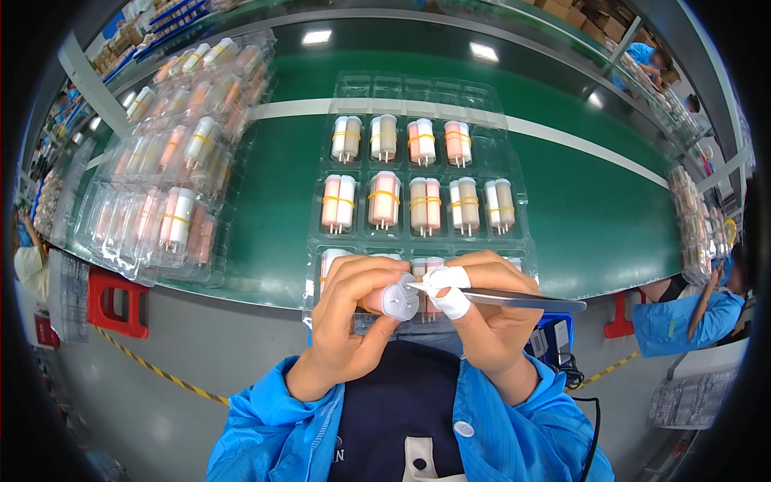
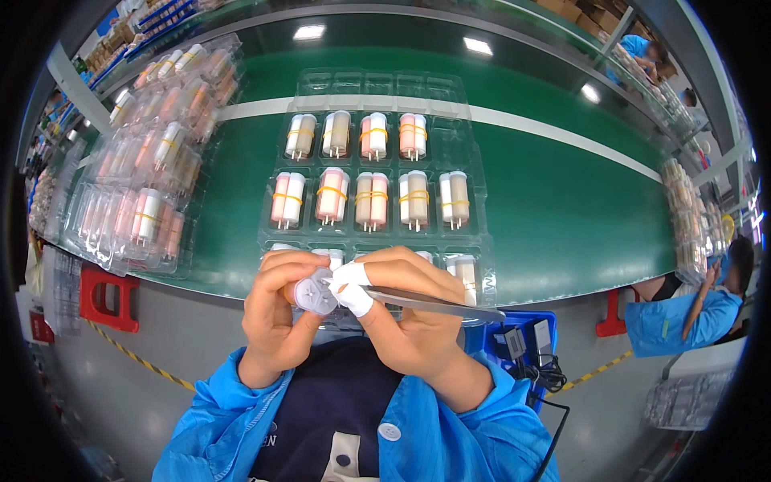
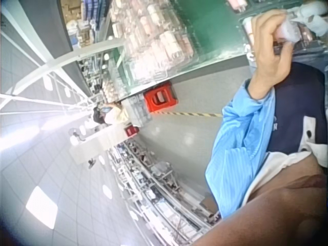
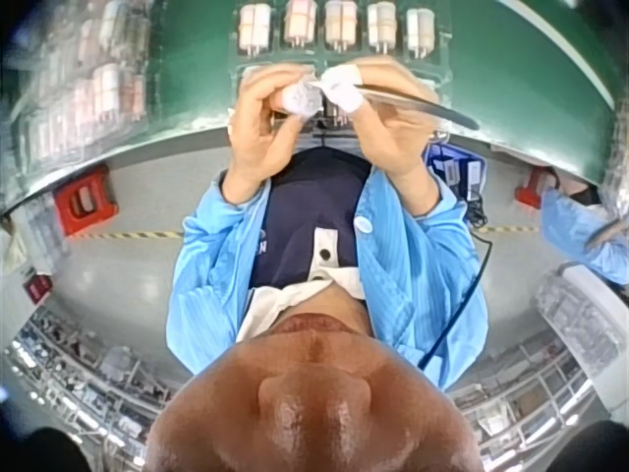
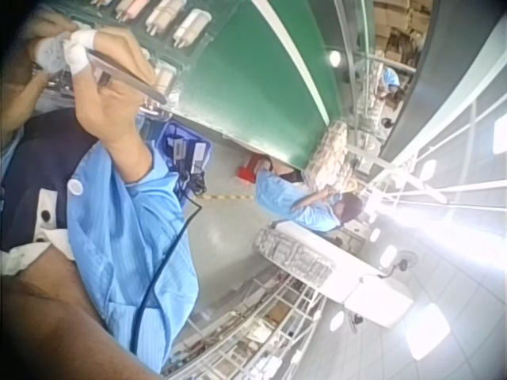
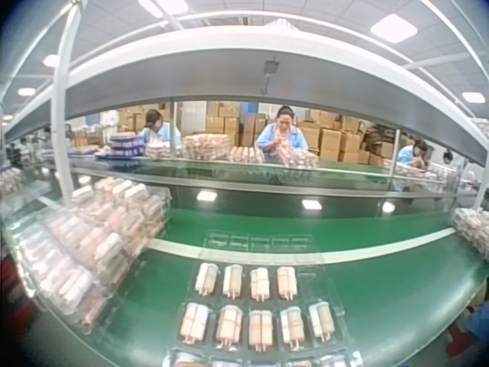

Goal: The person uses tweezers to insert a small white component into a cylindrical object with a rubber band. They repeat this process for several items, placing the finished units into a clear plastic tray on the assembly line.

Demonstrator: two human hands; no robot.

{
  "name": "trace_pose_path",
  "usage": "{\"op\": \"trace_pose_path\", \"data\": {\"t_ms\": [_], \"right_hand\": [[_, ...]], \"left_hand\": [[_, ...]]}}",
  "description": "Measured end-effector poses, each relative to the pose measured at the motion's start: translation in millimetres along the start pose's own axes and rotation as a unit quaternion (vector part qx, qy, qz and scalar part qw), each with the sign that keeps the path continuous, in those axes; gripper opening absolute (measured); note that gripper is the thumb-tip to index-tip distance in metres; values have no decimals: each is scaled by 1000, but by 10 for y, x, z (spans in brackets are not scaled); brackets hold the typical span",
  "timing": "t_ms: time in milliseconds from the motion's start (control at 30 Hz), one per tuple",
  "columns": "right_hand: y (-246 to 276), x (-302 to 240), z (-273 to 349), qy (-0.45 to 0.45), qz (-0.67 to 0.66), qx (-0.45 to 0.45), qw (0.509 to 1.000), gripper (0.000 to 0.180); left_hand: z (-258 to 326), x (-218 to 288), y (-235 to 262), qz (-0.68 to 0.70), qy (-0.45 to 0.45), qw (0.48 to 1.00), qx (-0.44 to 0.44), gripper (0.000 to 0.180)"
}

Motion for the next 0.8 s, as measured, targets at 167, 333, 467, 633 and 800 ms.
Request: {"op": "trace_pose_path", "data": {"t_ms": [167,333,467,633,800], "right_hand": [[-20,-79,-43,-10,33,-27,999,14],[38,-70,-137,-47,56,-104,992,13],[28,40,-136,-99,-31,-67,992,14],[10,113,39,-85,-132,11,988,16],[-15,-10,37,-8,-50,-11,999,20]], "left_hand": [[-16,33,7,-25,-20,999,-15,46],[-44,72,-17,-53,-53,995,-67,45],[6,-10,0,-6,15,999,-28,46],[55,-40,-1,166,175,970,5,42],[47,-52,-27,179,161,970,3,48]]}}
Point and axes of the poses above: each hand's wrist, its own z-axis away from the middle knuckle, its own y-axis out of the back of the hand, x = y × z, the point moved 5 cm from there along -z, towards the middle knuckle, and after that the axes turned 11 degrees about -y, right-handed, at the moved point
